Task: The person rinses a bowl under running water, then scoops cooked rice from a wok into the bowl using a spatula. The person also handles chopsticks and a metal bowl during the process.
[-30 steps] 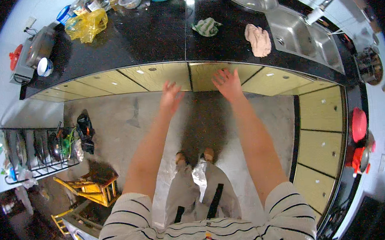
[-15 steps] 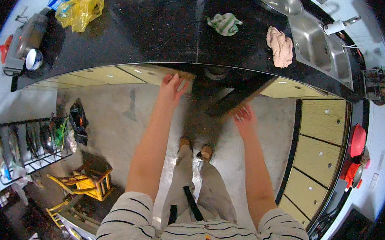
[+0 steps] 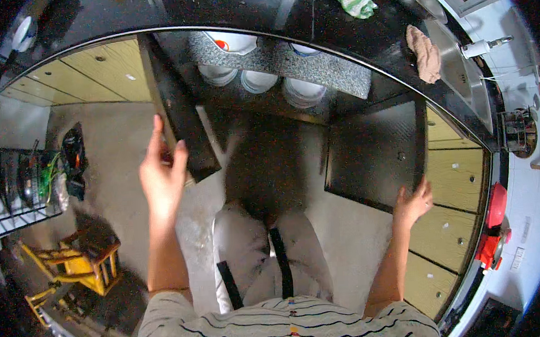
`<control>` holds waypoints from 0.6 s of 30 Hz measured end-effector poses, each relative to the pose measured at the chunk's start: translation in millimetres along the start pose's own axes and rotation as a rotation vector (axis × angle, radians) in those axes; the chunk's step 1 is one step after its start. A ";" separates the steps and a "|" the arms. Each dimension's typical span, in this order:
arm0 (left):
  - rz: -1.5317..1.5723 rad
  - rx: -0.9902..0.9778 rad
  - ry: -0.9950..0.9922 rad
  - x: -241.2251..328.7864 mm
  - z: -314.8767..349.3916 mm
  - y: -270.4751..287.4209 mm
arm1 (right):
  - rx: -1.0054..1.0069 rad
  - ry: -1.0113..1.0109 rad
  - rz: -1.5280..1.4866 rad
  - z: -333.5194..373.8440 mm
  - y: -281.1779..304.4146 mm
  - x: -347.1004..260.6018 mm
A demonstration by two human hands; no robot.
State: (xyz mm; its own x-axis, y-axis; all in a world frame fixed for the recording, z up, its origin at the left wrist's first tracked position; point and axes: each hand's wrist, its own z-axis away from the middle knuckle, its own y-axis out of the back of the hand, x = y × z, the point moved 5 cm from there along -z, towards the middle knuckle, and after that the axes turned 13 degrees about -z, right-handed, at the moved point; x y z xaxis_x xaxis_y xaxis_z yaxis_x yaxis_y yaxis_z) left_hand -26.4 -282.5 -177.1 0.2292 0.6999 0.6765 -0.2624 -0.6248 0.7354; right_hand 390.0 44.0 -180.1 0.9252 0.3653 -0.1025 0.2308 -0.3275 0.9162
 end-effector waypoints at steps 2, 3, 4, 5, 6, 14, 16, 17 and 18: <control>0.056 0.050 -0.040 -22.1 -5.6 2.1 | 0.241 0.267 -0.258 4.4 -5.0 -67.8; 0.043 0.148 -0.186 -26.7 -8.4 2.8 | 0.245 0.338 -0.440 4.5 -28.4 -93.7; 0.030 0.243 -0.334 -29.3 -10.1 1.5 | 0.128 0.349 -0.548 -2.2 -63.8 -122.8; 0.081 0.225 -0.318 -29.6 -10.1 -1.2 | 0.118 0.398 -0.726 -12.0 -106.3 -149.2; 0.117 0.238 -0.338 -36.8 -13.3 -4.8 | 0.077 0.360 -1.034 -35.2 -161.9 -165.9; 0.498 0.477 -0.652 -74.0 -38.6 -6.8 | -0.532 -0.480 -1.621 -191.9 -391.9 -299.4; 0.518 0.461 -0.560 -61.4 -35.4 -19.2 | -0.398 -0.663 -1.816 -202.5 -403.4 -280.5; 0.483 0.492 -0.498 -52.7 -28.3 -20.2 | -0.459 -0.723 -1.789 -198.9 -397.9 -275.2; 0.445 0.518 -0.432 -43.2 -17.2 -23.2 | -0.521 -0.789 -1.757 -186.1 -391.5 -265.4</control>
State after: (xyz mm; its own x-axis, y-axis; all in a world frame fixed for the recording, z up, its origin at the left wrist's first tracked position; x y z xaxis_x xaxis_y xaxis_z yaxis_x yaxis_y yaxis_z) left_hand -46.4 -292.3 -224.1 0.5755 0.2188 0.7880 0.0295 -0.9685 0.2474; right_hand -2.0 237.4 -439.5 -0.2370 -0.4970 -0.8348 0.9096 0.1882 -0.3703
